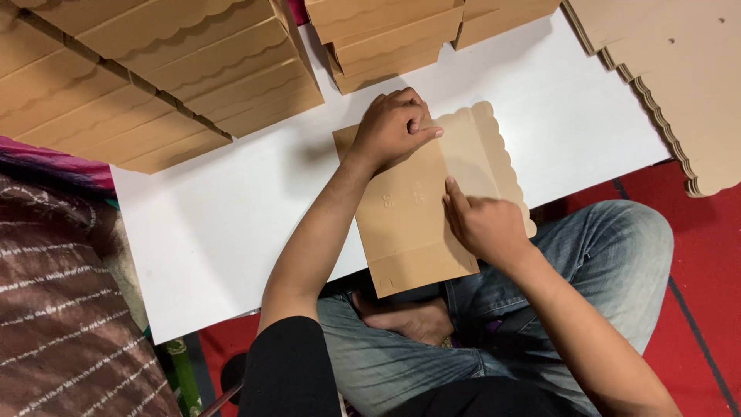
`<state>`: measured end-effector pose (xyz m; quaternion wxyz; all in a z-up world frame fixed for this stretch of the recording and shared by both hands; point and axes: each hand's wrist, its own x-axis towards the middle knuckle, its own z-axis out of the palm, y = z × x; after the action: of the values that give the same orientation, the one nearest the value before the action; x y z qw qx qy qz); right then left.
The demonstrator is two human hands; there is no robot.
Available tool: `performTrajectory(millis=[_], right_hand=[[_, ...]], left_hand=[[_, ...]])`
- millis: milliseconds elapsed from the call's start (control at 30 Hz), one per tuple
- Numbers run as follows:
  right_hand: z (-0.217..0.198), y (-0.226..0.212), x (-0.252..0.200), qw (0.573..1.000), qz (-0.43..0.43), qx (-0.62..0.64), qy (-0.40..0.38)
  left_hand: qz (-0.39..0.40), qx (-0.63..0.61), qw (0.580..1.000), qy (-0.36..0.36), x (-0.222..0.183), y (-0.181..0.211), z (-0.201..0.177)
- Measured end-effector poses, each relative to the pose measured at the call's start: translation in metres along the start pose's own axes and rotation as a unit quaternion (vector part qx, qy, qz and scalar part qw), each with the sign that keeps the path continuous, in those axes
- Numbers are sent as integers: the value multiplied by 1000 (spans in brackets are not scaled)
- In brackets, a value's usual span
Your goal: Assembling a cardboard box by folding a flat pre-scored sheet into its final shape.
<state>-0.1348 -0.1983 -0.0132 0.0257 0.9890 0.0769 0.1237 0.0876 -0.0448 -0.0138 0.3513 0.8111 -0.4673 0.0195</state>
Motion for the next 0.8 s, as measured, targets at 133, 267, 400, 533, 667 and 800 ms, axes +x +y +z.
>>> performTrajectory(millis=[133, 267, 400, 533, 667, 800], right_hand=[[-20, -4, -32, 1000, -30, -8, 5], [-25, -3, -28, 999, -26, 19, 4], [-9, 2, 3, 999, -22, 9, 39], [12, 10, 42, 999, -7, -2, 48], [11, 9, 54, 999, -6, 0, 35], [0, 1, 32, 999, -5, -18, 28]], left_hand=[[1, 5, 1000, 4, -1, -1, 1], [7, 13, 1000, 2, 1, 1, 2], [12, 32, 999, 3, 2, -3, 4], [3, 24, 1000, -4, 2, -6, 7], [12, 35, 999, 9, 2, -11, 11], [4, 22, 1000, 8, 2, -7, 6]])
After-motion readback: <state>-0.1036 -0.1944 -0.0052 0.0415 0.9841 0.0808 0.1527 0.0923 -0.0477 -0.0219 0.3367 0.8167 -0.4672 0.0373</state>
